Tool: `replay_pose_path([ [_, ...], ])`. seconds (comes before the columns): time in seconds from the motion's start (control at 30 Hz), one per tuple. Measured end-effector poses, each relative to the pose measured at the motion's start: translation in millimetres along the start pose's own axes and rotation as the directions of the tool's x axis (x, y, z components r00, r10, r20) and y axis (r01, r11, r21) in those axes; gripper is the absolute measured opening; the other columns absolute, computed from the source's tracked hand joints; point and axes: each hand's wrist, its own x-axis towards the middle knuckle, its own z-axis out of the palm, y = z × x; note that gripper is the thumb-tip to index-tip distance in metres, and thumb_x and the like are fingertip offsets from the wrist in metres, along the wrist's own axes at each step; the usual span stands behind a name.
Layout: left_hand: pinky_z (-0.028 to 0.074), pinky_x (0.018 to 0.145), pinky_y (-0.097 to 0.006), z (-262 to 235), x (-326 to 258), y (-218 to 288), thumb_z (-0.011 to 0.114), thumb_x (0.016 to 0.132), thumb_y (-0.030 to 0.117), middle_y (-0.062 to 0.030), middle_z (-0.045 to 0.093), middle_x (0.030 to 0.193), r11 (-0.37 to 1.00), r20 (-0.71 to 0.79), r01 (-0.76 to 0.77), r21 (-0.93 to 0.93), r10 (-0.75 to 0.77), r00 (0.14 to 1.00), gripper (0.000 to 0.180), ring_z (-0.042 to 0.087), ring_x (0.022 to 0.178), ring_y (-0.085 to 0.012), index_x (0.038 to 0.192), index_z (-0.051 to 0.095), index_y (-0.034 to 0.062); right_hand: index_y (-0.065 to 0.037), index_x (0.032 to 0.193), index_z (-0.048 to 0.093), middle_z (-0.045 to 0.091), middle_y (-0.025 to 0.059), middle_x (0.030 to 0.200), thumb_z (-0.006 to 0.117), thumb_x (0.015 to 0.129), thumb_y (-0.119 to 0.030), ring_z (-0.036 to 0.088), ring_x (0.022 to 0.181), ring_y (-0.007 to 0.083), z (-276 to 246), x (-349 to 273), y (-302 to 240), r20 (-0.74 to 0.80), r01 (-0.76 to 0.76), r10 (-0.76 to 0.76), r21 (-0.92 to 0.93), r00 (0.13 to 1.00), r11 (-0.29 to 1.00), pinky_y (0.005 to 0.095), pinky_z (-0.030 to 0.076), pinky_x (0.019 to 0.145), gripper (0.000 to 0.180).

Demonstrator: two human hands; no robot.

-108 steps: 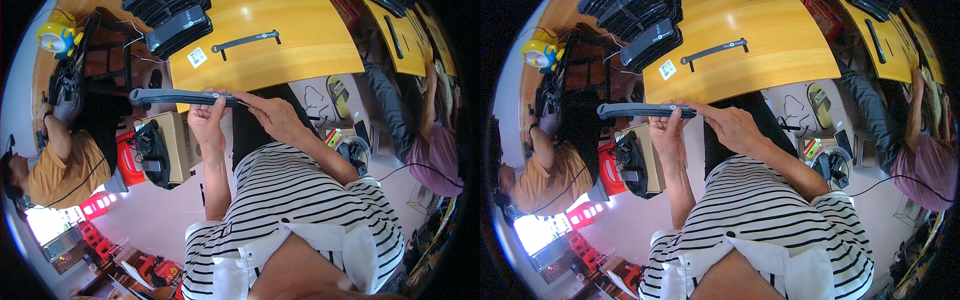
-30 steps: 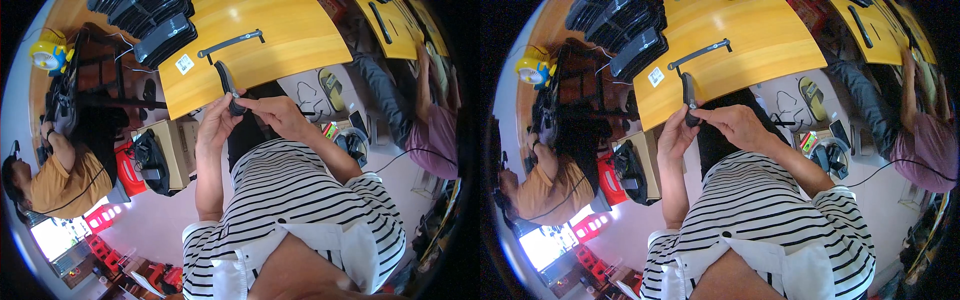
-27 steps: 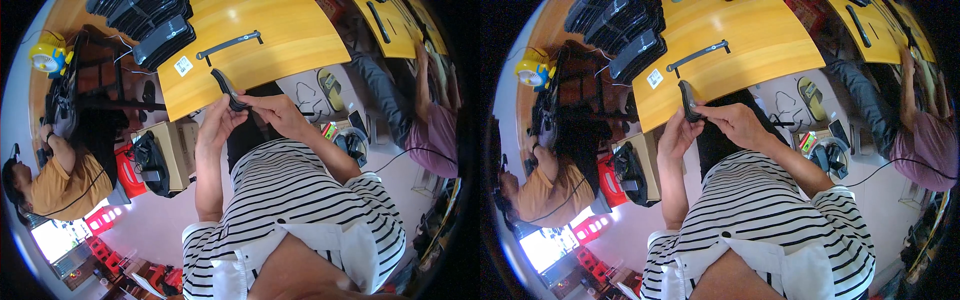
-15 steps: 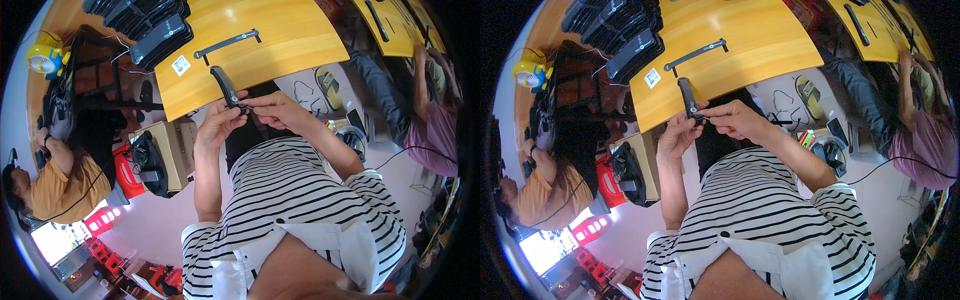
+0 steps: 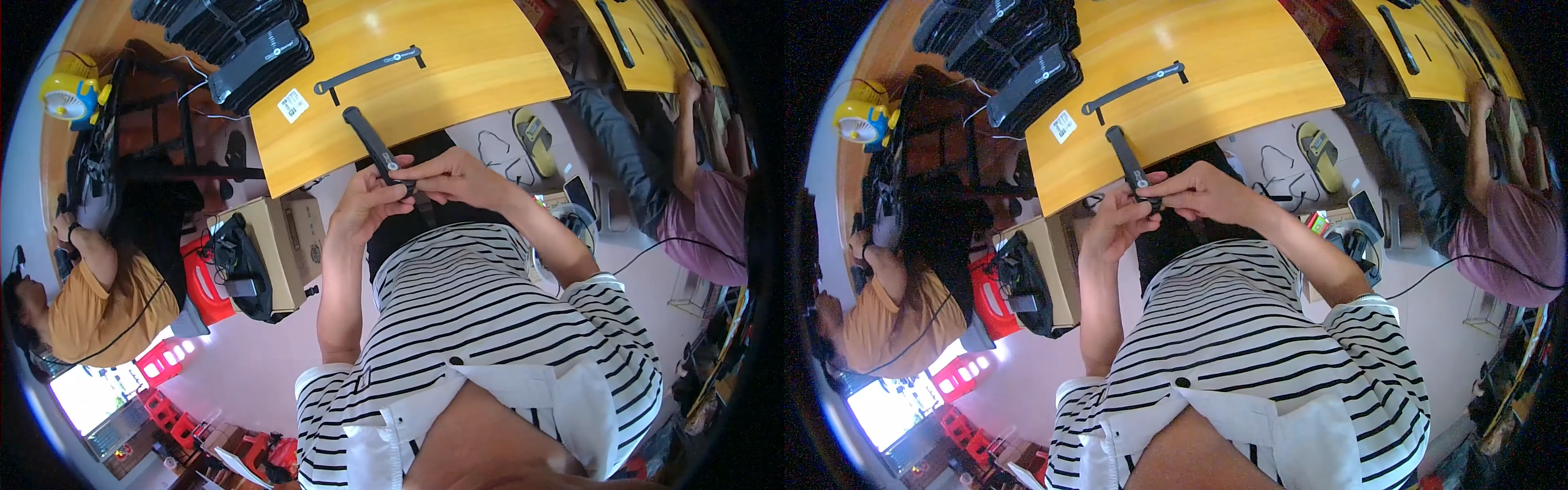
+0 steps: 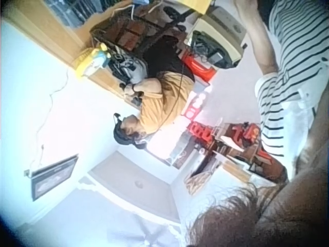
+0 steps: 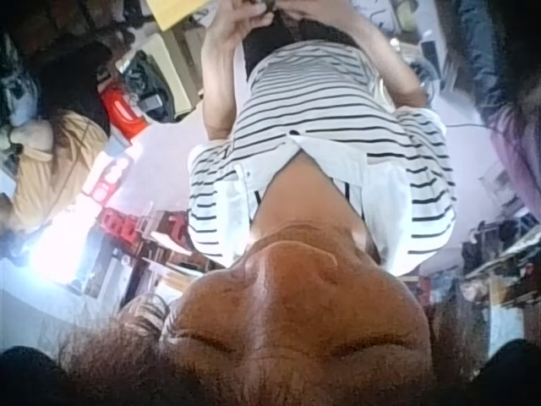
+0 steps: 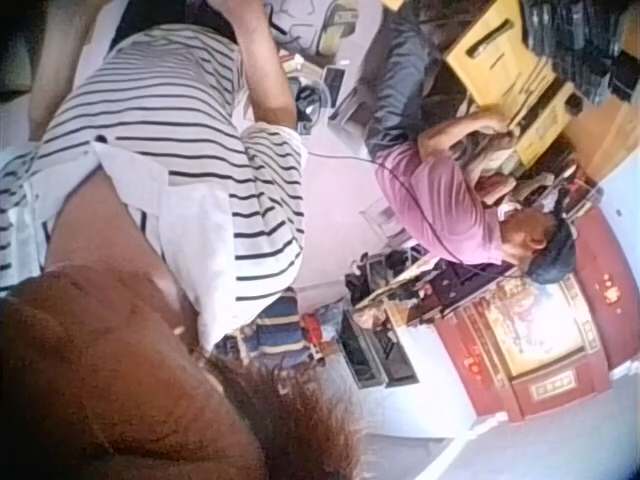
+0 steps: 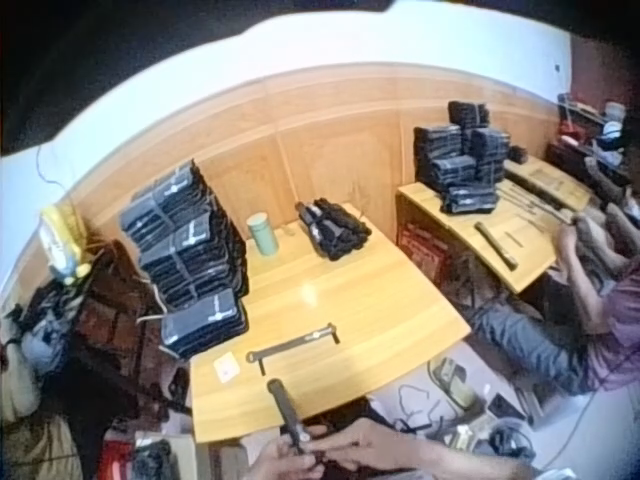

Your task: Assembling or inspecting leather straps with hardware using a small tool at a workshop desk.

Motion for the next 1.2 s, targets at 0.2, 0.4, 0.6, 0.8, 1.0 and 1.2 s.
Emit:
replay_pose_path([
  [0.2,0.054,0.063,-0.025,13.7,-5.0,3.2,0.059,0.073,-0.004,-0.0102,0.060,0.090,0.997,0.044,-0.009,0.072,0.005,0.999,0.048,0.062,0.069,-0.0151,0.118,0.044,-0.0025,-0.007,0.115,0.058,0.044,-0.0026,0.056,0.051,0.085,-0.005,0.034,0.044,0.0015,-7.8,-1.5,-0.6,0.125,-0.120,0.083,0.330,0.989,0.936,0.0166,0.024,0.039,0.030],
  [0.4,0.045,0.057,-0.024,20.5,-0.6,-1.5,0.049,0.073,0.000,-0.0090,0.057,0.089,0.997,-0.022,-0.049,-0.052,0.048,0.999,0.036,0.055,0.069,-0.0144,0.109,0.048,-0.0007,-0.005,0.113,0.058,0.046,-0.0023,0.058,0.055,0.084,-0.008,0.039,0.048,0.0040,9.6,-1.0,-2.4,-0.055,-0.007,0.019,0.210,0.998,0.978,0.0179,0.032,0.043,0.030],
  [0.6,0.042,0.058,-0.023,25.2,1.7,-3.9,0.046,0.073,0.000,-0.0066,0.056,0.087,0.999,-0.068,-0.040,-0.022,0.039,0.997,0.033,0.052,0.073,-0.0124,0.106,0.050,0.0013,-0.001,0.100,0.062,0.050,0.0000,0.066,0.063,0.078,-0.010,0.048,0.060,0.0075,9.6,-6.2,-4.0,-0.249,0.276,-0.357,-0.309,0.900,0.910,0.0221,0.040,0.054,0.024],
  [0.8,0.041,0.057,-0.023,29.3,2.8,-14.7,0.046,0.072,0.001,-0.0050,0.054,0.085,1.000,-0.056,-0.002,0.024,0.003,0.998,0.033,0.051,0.071,-0.0118,0.105,0.049,0.0019,0.003,0.084,0.059,0.052,0.0038,0.070,0.062,0.076,-0.004,0.052,0.064,0.0105,8.3,-9.5,-4.2,-0.250,0.260,-0.294,-0.158,0.923,0.952,0.0242,0.042,0.057,0.011],
  [1.0,0.034,0.051,-0.022,41.4,0.2,-24.0,0.050,0.067,0.005,-0.0051,0.049,0.073,0.999,0.108,0.038,0.015,-0.039,0.993,0.034,0.044,0.060,-0.0130,0.101,0.047,0.0026,0.003,0.080,0.057,0.056,0.0071,0.070,0.055,0.081,-0.004,0.054,0.067,0.0110,-1.7,-7.8,-3.3,-0.468,0.151,-0.242,-0.224,0.850,0.963,0.0247,0.043,0.062,0.007],
  [1.2,0.032,0.051,-0.023,51.3,-5.8,-32.6,0.043,0.071,0.006,-0.0037,0.043,0.068,0.998,0.160,0.057,0.034,-0.062,0.985,0.030,0.037,0.055,-0.0113,0.100,0.043,0.0046,-0.004,0.084,0.055,0.042,-0.0057,0.060,0.052,0.087,-0.013,0.033,0.043,0.0006,-35.2,7.7,-20.6,-0.613,0.168,-0.197,-0.105,0.765,0.980,0.0164,0.024,0.039,0.010],
])
